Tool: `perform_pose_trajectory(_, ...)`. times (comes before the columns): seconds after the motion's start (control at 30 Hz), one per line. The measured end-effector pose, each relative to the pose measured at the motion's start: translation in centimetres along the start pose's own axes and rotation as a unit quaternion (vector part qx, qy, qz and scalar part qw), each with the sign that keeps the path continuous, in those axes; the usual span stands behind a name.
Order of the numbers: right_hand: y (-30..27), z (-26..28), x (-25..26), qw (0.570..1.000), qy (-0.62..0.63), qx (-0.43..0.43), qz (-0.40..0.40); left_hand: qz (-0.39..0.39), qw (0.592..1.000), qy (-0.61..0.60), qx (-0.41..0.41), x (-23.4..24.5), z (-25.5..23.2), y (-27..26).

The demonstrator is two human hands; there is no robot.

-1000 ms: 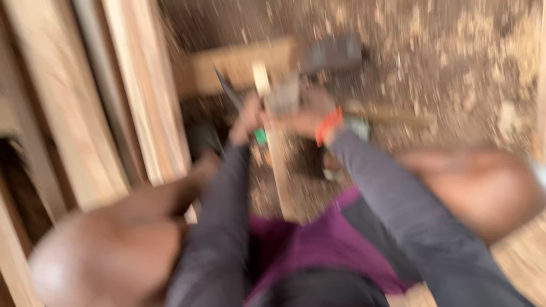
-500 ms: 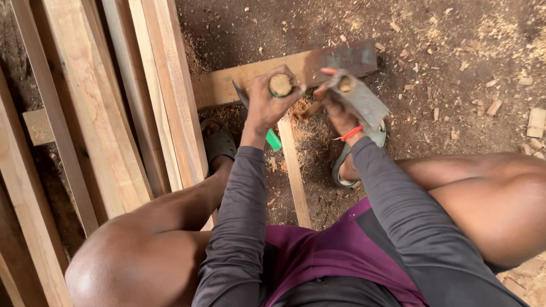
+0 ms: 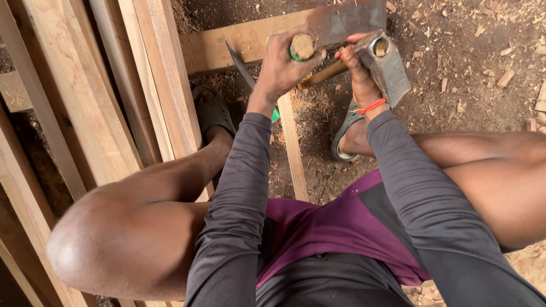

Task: The person carves a hole into a piece of wood using a chisel and a hammer while sitting on the floor.

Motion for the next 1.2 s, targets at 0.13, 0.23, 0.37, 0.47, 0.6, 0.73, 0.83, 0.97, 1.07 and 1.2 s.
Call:
perform_pose_trajectory(0.13, 0.1, -0.1, 0.2, 1.0, 0.009, 0.003, -0.001, 0.003, 0.999, -0.036, 0.02, -0.5, 0.9, -0.3)
perform_pose_trajectory(0.23, 0.2, -0.2, 0.1, 1.0, 0.013, 0.006, 0.012, -0.012, 0.999, 0.024, -0.032, -0.3, 0.5, -0.4)
perform_pose_trajectory(0.37, 0.3, -0.2, -0.1, 1.0, 0.01, 0.013, 0.024, -0.013, 0.998, 0.033, -0.043, -0.5, 0.8, -0.4)
perform_pose_trajectory(0.47, 0.4, -0.3, -0.1, 1.0, -0.002, 0.014, 0.027, -0.016, 0.997, 0.041, -0.057, -0.5, 0.9, -0.4)
perform_pose_trajectory(0.6, 0.6, -0.7, 0.0, 0.999, -0.012, 0.014, 0.031, -0.002, 0.997, 0.039, -0.062, -0.5, 0.7, -0.3)
perform_pose_trajectory(0.73, 0.7, -0.2, -0.2, 0.999, -0.014, 0.016, 0.035, 0.04, 0.999, 0.019, -0.017, -0.9, 0.5, -0.1)
perform_pose_trajectory(0.83, 0.7, 1.8, -1.2, 0.999, 0.01, 0.033, 0.04, 0.072, 0.997, -0.007, 0.014, -1.0, -0.4, 0.2)
perform_pose_trajectory(0.97, 0.9, 6.6, -1.5, 0.991, -0.126, 0.041, 0.015, 0.09, 0.996, -0.004, 0.003, -0.4, -1.8, 0.6)
perform_pose_trajectory(1.07, 0.2, 10.7, -1.7, 0.986, -0.127, 0.064, 0.091, 0.026, 0.993, 0.062, -0.093, 0.8, -3.8, 0.7)
perform_pose_trajectory(1.2, -2.2, 13.7, -4.9, 0.918, -0.352, 0.118, 0.141, 0.045, 0.995, -0.056, -0.067, 0.2, -2.0, 0.3)
Point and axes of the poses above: each hand's wrist, its own y-axis towards the middle knuckle, its own x-axis out of the back of the hand, z = x × y, the point moved 7 cm from there along y, towards the middle knuckle, and after that the axes turned 13 degrees about -x, right-handed, at the moved point
